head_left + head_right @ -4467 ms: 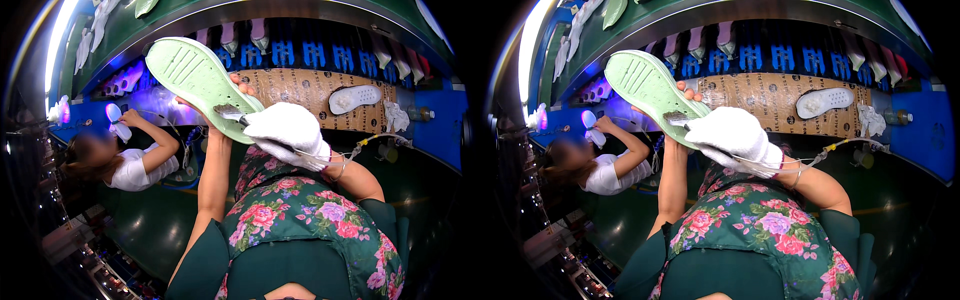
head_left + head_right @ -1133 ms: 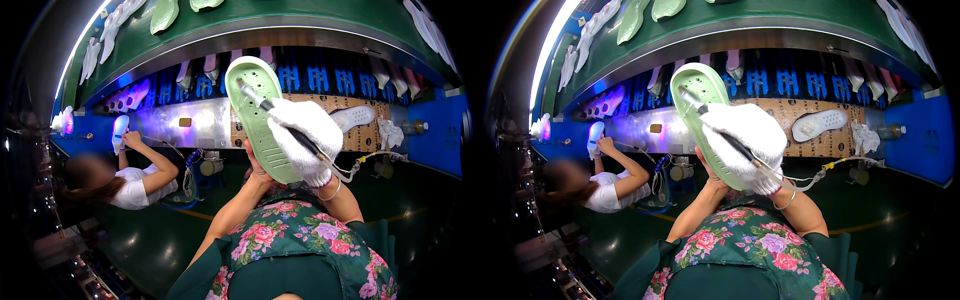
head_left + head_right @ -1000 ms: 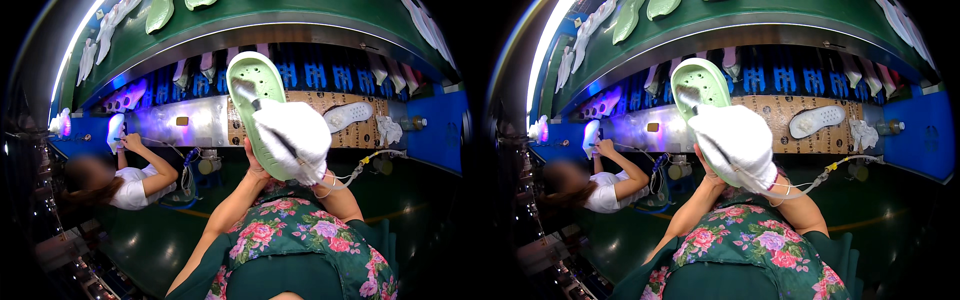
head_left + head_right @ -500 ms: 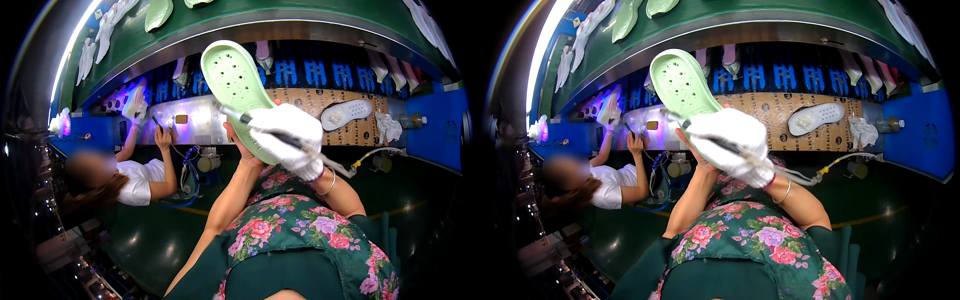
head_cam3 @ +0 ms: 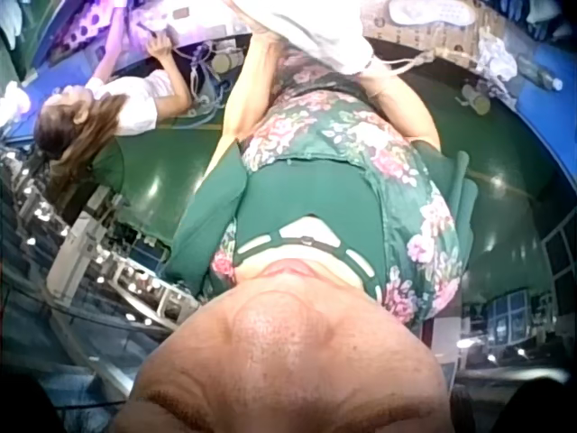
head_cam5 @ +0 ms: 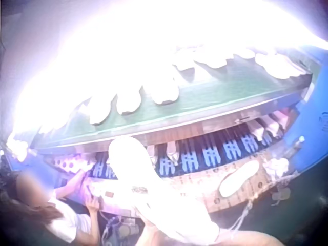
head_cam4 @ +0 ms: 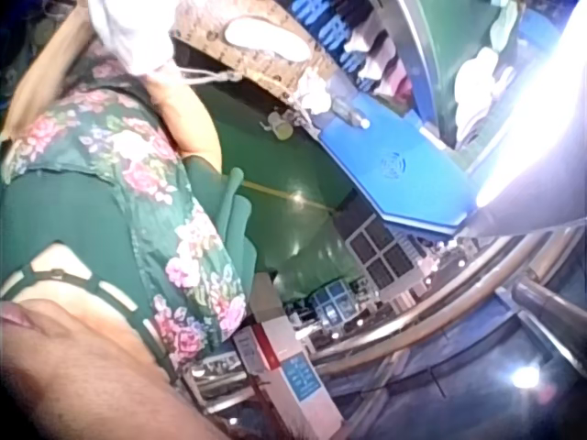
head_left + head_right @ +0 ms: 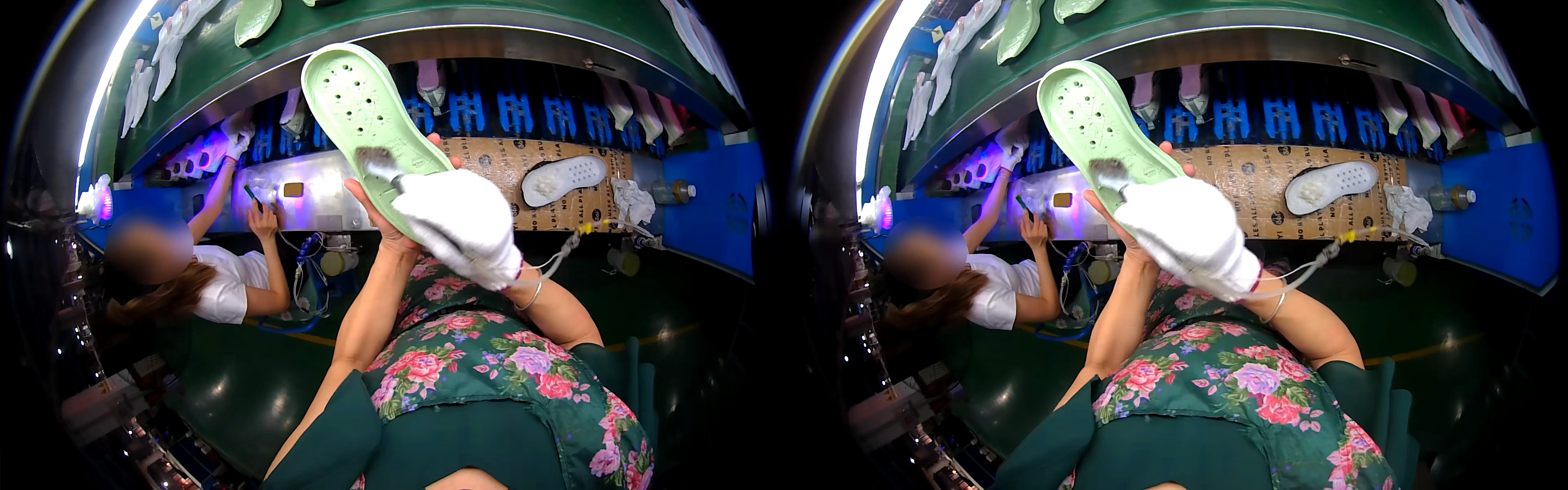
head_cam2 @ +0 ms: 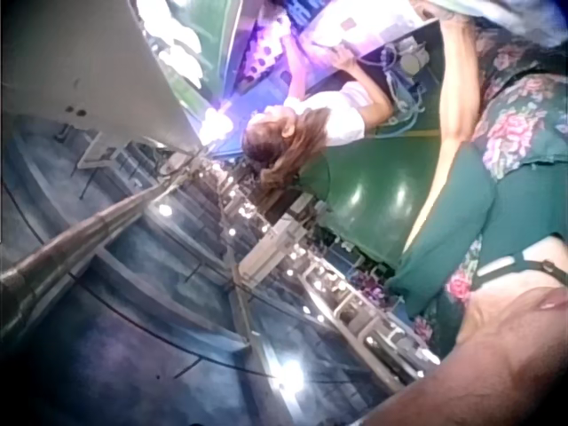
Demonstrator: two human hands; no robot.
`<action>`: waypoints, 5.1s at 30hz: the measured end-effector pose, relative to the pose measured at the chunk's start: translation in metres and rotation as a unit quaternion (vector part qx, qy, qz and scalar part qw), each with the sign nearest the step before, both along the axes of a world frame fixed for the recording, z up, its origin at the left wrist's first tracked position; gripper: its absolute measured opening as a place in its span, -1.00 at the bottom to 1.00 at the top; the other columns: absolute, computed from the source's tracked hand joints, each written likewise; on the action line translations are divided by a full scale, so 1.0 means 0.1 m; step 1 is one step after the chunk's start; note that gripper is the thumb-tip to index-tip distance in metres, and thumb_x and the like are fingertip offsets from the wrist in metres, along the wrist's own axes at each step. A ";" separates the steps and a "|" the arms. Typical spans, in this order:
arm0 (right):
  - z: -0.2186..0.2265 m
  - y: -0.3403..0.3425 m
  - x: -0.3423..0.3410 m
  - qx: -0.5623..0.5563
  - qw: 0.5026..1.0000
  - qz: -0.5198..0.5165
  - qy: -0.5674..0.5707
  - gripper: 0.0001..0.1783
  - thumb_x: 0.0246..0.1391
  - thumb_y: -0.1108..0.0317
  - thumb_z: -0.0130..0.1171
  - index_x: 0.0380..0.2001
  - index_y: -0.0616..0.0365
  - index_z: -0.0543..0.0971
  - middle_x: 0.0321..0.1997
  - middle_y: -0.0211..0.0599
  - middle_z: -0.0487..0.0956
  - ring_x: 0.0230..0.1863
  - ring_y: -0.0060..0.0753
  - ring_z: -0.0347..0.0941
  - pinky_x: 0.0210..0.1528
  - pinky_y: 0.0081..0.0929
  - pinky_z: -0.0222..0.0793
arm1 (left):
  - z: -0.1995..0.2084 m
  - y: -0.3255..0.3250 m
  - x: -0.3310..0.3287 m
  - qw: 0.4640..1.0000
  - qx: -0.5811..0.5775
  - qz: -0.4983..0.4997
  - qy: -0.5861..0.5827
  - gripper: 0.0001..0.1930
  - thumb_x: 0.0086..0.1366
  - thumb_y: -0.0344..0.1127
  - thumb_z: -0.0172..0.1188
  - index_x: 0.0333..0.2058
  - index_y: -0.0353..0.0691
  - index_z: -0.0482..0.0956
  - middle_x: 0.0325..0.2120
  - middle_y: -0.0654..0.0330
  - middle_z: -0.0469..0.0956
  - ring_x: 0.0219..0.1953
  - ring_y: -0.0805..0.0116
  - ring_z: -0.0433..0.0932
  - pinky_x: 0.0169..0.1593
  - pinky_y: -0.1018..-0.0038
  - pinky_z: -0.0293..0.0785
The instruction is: The person applies adhesive to various shoe soles and components using a brush, picking items from a conveyor belt and placing them back after coating.
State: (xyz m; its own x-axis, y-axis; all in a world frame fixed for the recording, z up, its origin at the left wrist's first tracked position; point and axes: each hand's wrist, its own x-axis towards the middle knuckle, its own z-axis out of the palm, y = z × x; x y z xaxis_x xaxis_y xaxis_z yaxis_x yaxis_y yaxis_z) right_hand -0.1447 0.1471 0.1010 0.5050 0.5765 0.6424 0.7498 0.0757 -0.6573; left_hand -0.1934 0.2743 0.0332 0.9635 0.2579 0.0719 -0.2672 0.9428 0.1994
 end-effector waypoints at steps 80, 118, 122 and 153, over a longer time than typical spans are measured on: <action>0.03 -0.18 -0.12 -0.028 0.977 0.194 0.088 -0.73 -0.13 0.47 0.43 -0.26 0.05 0.72 -0.22 -0.26 0.71 -0.24 -0.26 0.64 -0.20 -0.39 0.53 | 0.42 0.91 0.26 0.945 0.098 -0.306 0.064 0.08 0.10 0.53 -0.06 0.32 -0.32 0.23 0.08 -0.40 0.31 -0.14 -0.27 0.48 -0.18 0.00 0.49; 0.14 0.08 0.25 -0.055 0.970 0.068 0.228 -0.78 -0.04 0.45 0.41 -0.24 0.16 0.73 -0.27 -0.26 0.72 -0.25 -0.43 0.64 -0.13 -0.50 0.54 | 0.46 0.73 -0.14 0.969 -0.011 -0.038 0.244 -0.12 0.29 0.39 -0.23 0.35 -0.20 0.19 0.08 -0.27 0.43 -0.06 -0.22 0.57 -0.03 -0.08 0.58; 0.34 0.15 0.72 -0.023 0.997 -0.072 -0.016 -0.79 -0.07 0.43 0.41 -0.28 0.05 0.74 -0.26 -0.30 0.72 -0.26 -0.37 0.65 -0.18 -0.51 0.54 | 0.24 0.60 -0.38 0.980 0.034 -0.151 0.127 -0.04 0.24 0.47 -0.22 0.37 -0.23 0.15 0.12 -0.19 0.41 -0.09 -0.27 0.56 -0.04 -0.11 0.53; -0.29 0.25 0.10 0.142 0.816 -0.010 0.560 -0.74 -0.04 0.61 0.27 -0.20 0.38 0.62 -0.13 -0.04 0.66 -0.25 -0.31 0.60 -0.26 -0.53 0.54 | 0.96 2.41 -0.54 0.959 0.218 -0.018 -0.179 0.20 0.04 0.48 0.24 0.40 -0.26 -0.04 0.24 -0.31 0.20 0.02 -0.39 0.48 -0.21 -0.06 0.66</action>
